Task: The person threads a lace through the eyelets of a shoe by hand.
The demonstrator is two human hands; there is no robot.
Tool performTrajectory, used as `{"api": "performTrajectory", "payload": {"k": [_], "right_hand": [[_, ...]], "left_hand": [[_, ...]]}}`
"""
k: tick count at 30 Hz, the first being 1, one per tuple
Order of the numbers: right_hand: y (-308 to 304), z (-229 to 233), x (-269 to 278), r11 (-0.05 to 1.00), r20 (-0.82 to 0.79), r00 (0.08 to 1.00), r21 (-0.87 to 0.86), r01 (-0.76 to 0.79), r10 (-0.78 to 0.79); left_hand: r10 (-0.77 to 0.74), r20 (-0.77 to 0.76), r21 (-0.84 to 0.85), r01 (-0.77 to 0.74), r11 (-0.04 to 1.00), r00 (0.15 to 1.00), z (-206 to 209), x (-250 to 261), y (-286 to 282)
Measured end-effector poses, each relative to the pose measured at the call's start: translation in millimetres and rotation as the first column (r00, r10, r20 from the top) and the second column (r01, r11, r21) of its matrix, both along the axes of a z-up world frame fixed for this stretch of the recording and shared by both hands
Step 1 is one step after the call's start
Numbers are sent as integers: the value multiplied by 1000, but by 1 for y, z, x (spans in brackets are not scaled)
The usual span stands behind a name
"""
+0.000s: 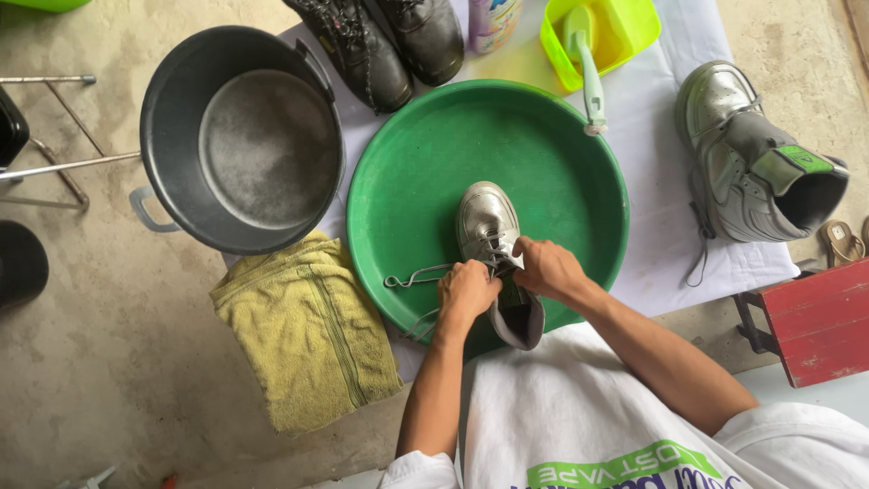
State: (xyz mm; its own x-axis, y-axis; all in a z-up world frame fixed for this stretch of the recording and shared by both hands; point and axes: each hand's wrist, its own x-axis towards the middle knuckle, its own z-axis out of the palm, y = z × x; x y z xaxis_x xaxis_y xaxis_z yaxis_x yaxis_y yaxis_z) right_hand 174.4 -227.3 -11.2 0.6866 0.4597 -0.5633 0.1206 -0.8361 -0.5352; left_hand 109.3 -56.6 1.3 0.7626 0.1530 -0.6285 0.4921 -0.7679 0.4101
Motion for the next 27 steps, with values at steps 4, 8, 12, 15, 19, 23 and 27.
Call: {"api": "performTrajectory", "payload": {"k": [4, 8, 12, 15, 19, 23, 27], "right_hand": [[-10, 3, 21, 993, -46, 993, 47, -106, 108], [-8, 12, 25, 901, 176, 947, 301, -313, 270], [9, 29, 26, 746, 199, 911, 525, -410, 361], [15, 41, 33, 660, 301, 875, 575, -483, 378], [10, 60, 48, 651, 250, 925, 657, -380, 287], [-1, 86, 60, 620, -79, 952, 774, -129, 297], [1, 104, 70, 429, -287, 855, 899, 85, 432]], "left_hand": [[26, -36, -171, -32, 985, 999, 8, -14, 28], [-6, -93, -391, -31, 920, 996, 42, -16, 46], [-42, 84, -365, 70, 928, 996, 83, -3, 40], [-63, 158, -358, 117, 926, 985, 110, 10, 43], [-6, 229, -467, 115, 877, 973, 141, 21, 64], [-21, 238, -535, 149, 832, 971, 168, 29, 82], [-64, 372, -563, 280, 777, 926, 192, 42, 94]]}}
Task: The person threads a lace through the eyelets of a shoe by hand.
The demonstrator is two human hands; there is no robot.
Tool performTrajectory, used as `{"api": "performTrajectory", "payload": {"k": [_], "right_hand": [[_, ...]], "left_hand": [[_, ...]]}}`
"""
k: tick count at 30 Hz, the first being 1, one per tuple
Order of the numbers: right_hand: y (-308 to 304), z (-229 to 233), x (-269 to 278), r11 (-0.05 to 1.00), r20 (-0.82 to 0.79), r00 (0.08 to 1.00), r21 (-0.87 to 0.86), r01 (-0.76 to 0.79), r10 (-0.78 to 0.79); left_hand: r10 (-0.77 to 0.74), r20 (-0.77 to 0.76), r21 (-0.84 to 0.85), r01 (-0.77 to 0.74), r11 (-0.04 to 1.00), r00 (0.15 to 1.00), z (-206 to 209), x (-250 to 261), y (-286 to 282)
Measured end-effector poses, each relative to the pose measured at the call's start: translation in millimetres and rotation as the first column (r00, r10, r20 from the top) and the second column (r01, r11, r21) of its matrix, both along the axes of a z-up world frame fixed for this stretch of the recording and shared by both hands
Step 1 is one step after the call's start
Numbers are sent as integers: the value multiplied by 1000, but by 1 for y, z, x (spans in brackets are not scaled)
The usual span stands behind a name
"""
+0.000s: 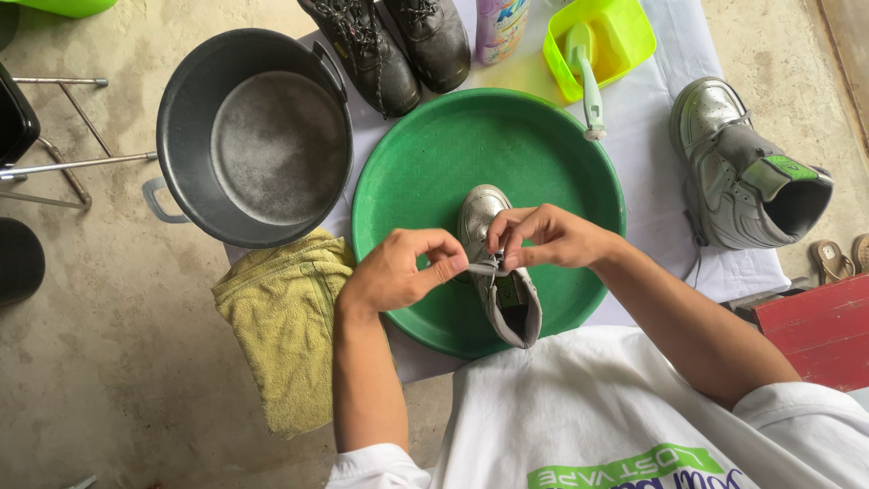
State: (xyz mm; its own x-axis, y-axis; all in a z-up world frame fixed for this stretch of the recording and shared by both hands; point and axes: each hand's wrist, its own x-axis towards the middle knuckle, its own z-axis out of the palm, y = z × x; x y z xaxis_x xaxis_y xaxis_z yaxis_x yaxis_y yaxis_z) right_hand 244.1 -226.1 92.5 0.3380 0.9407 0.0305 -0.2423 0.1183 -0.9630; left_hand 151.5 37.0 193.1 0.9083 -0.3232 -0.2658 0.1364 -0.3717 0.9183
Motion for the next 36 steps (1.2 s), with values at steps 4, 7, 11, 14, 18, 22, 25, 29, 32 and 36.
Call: {"api": "performTrajectory", "payload": {"k": [4, 7, 11, 14, 18, 22, 25, 29, 32, 36], "right_hand": [[7, 26, 10, 999, -74, 997, 37, -30, 33], [24, 39, 6, 991, 92, 995, -130, 37, -25], [31, 40, 8, 989, 106, 994, -142, 38, -23], [26, 42, 23, 989, 1, 989, 2, 147, -147], [6, 55, 51, 959, 115, 953, -1, 283, -281], [-12, 61, 69, 924, -132, 920, 55, 379, -369], [-21, 61, 87, 884, -260, 875, 126, 451, -410], [-30, 67, 105, 852, -275, 869, 225, 474, -411], [-34, 74, 117, 832, -283, 860, 251, 494, -425], [-29, 67, 112, 849, -268, 879, 261, 459, -393]], "left_hand": [[-18, 109, -63, 25, 998, 994, 29, 14, 10], [-38, 173, -78, 52, 996, 984, 46, 25, 6], [8, 313, 14, -13, 1000, 950, 60, 44, 3], [98, 563, 96, -183, 978, 820, 55, 59, 6], [277, 723, 39, -438, 898, 633, 14, 63, 3], [470, 407, -70, -486, 871, 784, -68, 42, -2], [356, 164, 207, -385, 900, 920, -151, 12, -27], [184, 102, 276, -205, 939, 978, -219, -27, -52], [209, 93, 327, -229, 917, 973, -231, -41, -56], [137, 41, 248, -143, 958, 990, -234, -47, -45]]}}
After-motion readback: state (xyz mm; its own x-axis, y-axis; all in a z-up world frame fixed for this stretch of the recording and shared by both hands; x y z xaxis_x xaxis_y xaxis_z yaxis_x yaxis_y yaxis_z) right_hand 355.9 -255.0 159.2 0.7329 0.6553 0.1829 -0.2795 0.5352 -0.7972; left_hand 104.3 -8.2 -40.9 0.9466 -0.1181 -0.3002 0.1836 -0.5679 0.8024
